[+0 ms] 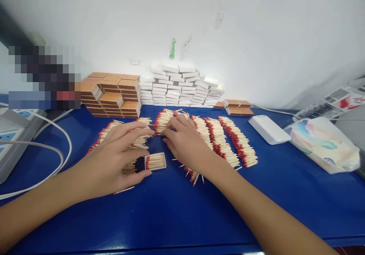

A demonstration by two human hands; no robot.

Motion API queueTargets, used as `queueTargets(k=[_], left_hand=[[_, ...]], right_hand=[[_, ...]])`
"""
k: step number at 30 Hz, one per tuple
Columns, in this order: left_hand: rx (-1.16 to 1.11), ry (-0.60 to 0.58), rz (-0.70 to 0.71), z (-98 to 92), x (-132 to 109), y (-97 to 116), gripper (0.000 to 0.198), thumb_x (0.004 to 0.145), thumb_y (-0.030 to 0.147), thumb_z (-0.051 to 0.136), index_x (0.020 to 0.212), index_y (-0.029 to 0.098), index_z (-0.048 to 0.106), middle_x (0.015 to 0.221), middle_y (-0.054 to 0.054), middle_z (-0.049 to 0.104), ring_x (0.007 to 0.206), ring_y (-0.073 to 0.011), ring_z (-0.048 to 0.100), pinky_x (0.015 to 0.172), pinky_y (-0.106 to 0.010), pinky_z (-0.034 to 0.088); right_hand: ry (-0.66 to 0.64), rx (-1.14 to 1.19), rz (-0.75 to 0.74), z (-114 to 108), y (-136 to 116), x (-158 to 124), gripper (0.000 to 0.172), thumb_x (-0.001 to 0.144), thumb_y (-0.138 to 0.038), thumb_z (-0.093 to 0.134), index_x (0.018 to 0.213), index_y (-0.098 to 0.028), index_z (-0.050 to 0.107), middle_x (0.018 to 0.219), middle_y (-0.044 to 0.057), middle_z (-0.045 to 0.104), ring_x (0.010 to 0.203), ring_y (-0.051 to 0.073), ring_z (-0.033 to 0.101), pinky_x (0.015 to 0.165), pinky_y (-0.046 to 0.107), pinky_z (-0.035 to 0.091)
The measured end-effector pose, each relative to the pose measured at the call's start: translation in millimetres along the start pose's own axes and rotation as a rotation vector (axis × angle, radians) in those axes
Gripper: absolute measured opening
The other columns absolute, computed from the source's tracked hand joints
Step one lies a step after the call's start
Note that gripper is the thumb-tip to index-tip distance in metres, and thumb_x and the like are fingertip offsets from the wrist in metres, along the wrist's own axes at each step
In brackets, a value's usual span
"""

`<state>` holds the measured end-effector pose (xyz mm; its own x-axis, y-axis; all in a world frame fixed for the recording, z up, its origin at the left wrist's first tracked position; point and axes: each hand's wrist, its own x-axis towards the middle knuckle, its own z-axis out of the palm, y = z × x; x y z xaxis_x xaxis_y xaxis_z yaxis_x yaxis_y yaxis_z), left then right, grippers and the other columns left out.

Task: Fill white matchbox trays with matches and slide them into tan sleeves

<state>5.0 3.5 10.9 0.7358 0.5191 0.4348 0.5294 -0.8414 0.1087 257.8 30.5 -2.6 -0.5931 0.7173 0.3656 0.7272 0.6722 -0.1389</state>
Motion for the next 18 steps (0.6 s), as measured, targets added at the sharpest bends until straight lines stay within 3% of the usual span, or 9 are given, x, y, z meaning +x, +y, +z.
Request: queueTargets(k=[4, 11, 18], left_hand=[[0.007, -0.008, 0.003, -0.2, -0.2, 0.0, 0.021, 0.095, 0.039, 0.075, 0.093, 0.018, 0.080, 0.150, -0.015, 0.063, 0.149, -0.0397, 0.048, 0.125, -0.063, 0.043], [0.002, -0.009, 0.011, -0.1, 0.0, 0.0, 0.022, 0.093, 0.038, 0.077, 0.093, 0.016, 0.080, 0.149, -0.016, 0.063, 0.148, -0.0411, 0.048, 0.124, -0.064, 0.044], [0.008, -0.003, 0.022, -1.8, 1.1, -1.6, 0.022, 0.093, 0.038, 0.078, 0.093, 0.016, 0.080, 0.147, -0.016, 0.064, 0.148, -0.0404, 0.049, 0.125, -0.061, 0.043]], right_hand=[[0.013, 0.047, -0.029, 2.0, 1.7, 0.1, 0.018, 0.106, -0.015, 0.059, 0.110, -0.017, 0.076, 0.107, 0.012, 0.064, 0.108, 0.029, 0.050, 0.099, 0.048, 0.046], [0.027, 0.069, -0.034, 5.3, 3.1, 4.1, 0.018, 0.107, -0.016, 0.059, 0.116, -0.019, 0.074, 0.105, 0.010, 0.065, 0.105, 0.028, 0.049, 0.097, 0.046, 0.044], [-0.061, -0.021, 0.017, 6.0, -0.2, 9.2, 0.012, 0.106, -0.022, 0.064, 0.097, -0.015, 0.071, 0.106, 0.012, 0.064, 0.106, 0.029, 0.049, 0.097, 0.047, 0.044]])
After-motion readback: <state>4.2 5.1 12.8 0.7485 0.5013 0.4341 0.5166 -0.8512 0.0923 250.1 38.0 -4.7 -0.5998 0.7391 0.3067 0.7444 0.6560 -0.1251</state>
